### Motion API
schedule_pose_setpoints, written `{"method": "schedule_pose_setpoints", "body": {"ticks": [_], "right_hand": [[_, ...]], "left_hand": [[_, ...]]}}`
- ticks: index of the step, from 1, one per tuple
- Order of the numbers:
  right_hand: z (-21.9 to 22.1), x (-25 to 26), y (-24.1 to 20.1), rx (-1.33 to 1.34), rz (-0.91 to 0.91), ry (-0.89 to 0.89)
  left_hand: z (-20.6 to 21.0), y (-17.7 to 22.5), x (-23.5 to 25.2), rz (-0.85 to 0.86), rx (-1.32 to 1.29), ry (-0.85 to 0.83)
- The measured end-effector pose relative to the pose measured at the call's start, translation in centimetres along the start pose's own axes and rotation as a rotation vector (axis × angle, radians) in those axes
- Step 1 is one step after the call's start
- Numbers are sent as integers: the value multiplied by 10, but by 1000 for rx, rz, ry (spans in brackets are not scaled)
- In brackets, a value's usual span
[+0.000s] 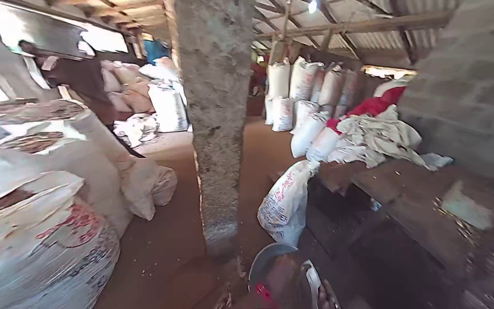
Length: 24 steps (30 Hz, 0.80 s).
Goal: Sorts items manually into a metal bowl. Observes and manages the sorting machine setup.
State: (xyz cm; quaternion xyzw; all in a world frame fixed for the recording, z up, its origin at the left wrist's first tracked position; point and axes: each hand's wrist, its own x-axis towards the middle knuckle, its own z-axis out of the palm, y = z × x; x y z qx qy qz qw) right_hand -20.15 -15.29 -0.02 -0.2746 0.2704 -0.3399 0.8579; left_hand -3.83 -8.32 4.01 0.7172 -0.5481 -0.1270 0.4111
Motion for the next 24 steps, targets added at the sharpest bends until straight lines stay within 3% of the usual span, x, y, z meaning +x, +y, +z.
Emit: {"method": "schedule_pose_setpoints", "body": {"ticks": [3, 7, 12, 24], "right_hand": [[14, -10, -11, 107, -10, 51], [28, -16, -29, 159, 57, 42], [37, -15, -27, 189, 36, -128], [56, -26, -2, 130, 101, -192]], "left_hand": [[-5, 6, -2, 14, -123, 136], [-11, -7, -18, 50, -242, 153], [-1, 13, -31, 258, -144, 117], [3, 5, -45, 322, 115, 134]]}}
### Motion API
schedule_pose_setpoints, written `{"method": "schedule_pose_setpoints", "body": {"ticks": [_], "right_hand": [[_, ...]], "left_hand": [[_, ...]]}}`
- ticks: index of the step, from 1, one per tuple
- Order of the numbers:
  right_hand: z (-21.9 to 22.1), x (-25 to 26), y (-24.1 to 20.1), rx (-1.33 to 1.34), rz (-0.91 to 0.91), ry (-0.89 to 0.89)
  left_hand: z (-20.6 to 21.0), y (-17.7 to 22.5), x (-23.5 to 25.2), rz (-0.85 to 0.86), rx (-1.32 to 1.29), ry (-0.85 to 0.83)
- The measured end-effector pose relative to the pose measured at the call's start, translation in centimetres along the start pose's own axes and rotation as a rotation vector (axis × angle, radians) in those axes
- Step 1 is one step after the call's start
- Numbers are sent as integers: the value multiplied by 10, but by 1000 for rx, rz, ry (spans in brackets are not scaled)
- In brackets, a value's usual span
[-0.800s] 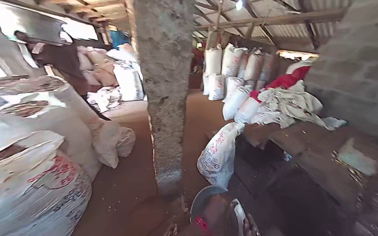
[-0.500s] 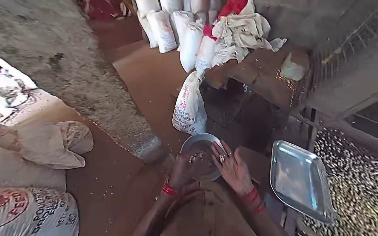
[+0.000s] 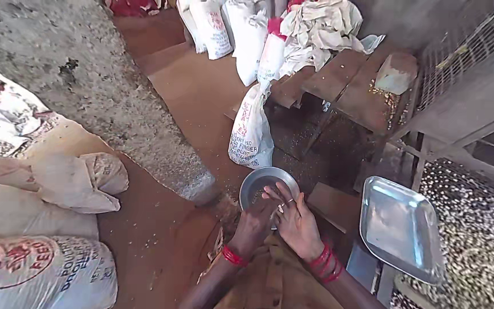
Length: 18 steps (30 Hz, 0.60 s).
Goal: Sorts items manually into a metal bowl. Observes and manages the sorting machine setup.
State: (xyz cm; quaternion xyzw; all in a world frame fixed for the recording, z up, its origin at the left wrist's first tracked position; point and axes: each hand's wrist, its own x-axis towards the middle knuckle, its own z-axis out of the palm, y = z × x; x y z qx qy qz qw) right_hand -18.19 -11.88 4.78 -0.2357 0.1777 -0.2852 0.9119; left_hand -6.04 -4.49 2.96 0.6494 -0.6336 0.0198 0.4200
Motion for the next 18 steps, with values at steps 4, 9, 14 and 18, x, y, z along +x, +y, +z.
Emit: {"method": "schedule_pose_setpoints", "body": {"ticks": [4, 9, 14, 18], "right_hand": [[-1, -2, 2, 46, 1, 9], [0, -4, 5, 34, 8, 46], [2, -8, 6, 23, 33, 37], [3, -8, 8, 73, 70, 113]], "left_hand": [[-1, 2, -3, 1, 20, 1], [-4, 1, -6, -7, 55, -93], [-6, 2, -6, -37, -23, -45], [-8, 0, -5, -60, -84, -26]]}}
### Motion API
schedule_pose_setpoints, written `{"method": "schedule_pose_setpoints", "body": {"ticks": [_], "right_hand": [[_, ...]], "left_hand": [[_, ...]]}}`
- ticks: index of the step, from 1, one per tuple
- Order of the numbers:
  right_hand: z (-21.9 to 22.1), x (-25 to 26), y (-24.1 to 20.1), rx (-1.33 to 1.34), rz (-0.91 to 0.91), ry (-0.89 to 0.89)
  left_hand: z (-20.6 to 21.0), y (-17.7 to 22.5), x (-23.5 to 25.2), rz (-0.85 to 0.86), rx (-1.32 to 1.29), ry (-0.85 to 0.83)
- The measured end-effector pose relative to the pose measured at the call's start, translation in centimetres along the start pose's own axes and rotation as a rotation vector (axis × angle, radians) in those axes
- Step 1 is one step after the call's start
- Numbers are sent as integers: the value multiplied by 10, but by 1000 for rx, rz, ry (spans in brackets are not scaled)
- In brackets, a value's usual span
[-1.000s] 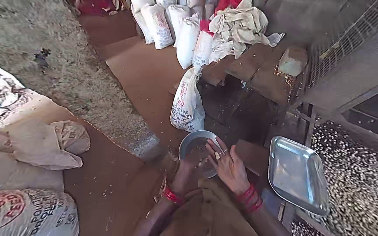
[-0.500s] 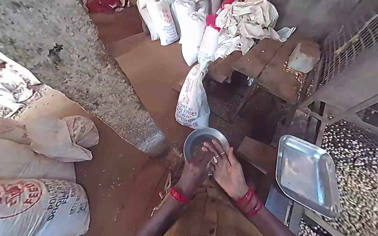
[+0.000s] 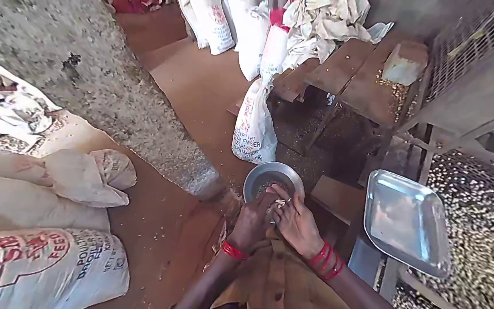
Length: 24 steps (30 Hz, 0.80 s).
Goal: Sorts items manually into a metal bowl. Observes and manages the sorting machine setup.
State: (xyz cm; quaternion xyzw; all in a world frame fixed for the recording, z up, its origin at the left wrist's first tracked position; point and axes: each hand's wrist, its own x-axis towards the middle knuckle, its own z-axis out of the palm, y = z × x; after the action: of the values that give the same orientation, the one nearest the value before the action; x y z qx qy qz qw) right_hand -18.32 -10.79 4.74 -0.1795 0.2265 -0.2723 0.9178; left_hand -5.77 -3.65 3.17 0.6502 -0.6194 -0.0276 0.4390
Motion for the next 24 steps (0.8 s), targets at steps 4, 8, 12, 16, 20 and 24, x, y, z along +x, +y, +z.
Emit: {"method": "schedule_pose_setpoints", "body": {"ticks": [4, 8, 12, 16, 20, 24], "right_hand": [[8, -3, -3, -7, 24, 109], [-18, -7, -5, -226, -40, 25], [-67, -5, -26, -1439, 12, -179], [-87, -2, -39, -1908, 102, -134], [-75, 5, -55, -1500, -142, -122], [25, -21, -78, -1187, -331, -420]], "left_hand": [[-6, 1, 3, -73, -28, 37], [-10, -5, 20, -92, 32, 82], [0, -18, 37, -306, -231, 18], [6, -29, 25, -952, -1220, 159], [3, -43, 4, -1113, -1633, 381], [-1, -30, 7, -1154, -1652, 507]]}}
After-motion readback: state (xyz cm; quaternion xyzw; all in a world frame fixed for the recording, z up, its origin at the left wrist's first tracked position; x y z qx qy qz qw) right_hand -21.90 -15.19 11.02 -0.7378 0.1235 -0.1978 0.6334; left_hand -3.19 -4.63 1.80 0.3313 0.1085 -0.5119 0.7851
